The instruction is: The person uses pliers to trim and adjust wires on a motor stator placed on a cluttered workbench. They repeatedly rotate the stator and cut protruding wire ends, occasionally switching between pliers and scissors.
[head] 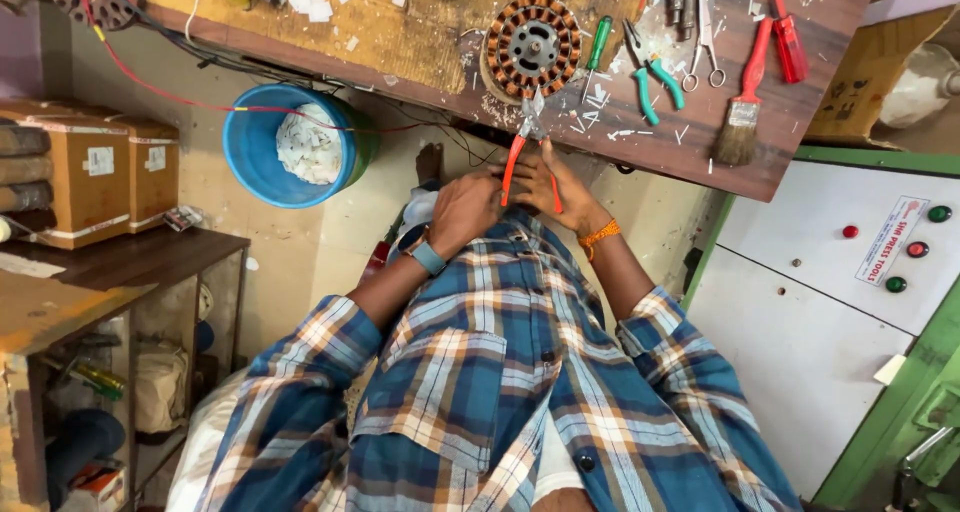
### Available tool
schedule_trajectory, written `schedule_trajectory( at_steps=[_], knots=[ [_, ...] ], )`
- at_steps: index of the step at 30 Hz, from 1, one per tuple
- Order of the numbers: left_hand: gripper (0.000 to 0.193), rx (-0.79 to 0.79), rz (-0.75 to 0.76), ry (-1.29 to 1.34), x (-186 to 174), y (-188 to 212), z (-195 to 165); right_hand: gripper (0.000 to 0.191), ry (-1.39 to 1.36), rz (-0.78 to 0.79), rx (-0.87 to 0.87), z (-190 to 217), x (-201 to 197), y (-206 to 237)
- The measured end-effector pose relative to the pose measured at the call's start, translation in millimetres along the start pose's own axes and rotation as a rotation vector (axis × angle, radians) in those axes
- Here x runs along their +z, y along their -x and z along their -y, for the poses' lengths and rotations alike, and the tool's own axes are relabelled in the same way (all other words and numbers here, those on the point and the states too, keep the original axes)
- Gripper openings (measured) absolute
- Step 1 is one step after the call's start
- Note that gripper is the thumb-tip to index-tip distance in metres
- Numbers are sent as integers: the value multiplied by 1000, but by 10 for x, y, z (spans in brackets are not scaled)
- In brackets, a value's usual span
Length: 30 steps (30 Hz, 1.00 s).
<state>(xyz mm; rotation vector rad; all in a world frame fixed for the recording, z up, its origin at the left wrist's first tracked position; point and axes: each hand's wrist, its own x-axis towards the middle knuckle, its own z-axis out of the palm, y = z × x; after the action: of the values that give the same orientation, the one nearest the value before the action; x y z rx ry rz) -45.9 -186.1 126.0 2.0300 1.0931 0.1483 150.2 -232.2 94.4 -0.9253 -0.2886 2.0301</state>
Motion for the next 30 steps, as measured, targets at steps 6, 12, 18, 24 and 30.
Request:
schedule_trajectory(
  at_steps=[6, 12, 18, 24, 30],
  knots=[
    [23, -177, -285, 269, -433, -71, -142, 70, -232, -32, -18, -158, 166, -144],
    [48, -75, -458, 231, -749, -1114, -47, 31, -245, 23, -120, -150, 334, -116],
    [67, 4, -296, 104, -795, -1664, -343, 20, -290, -114, -160, -220, 511, -161],
    [55, 83, -369, -145, -805, -1607, -458, 23, -66, -302, -150, -140, 429, -177],
    [60, 26, -204, 18, -816, -1658, -458, 24, 1090, -705, -417, -52, 307, -96]
  ],
)
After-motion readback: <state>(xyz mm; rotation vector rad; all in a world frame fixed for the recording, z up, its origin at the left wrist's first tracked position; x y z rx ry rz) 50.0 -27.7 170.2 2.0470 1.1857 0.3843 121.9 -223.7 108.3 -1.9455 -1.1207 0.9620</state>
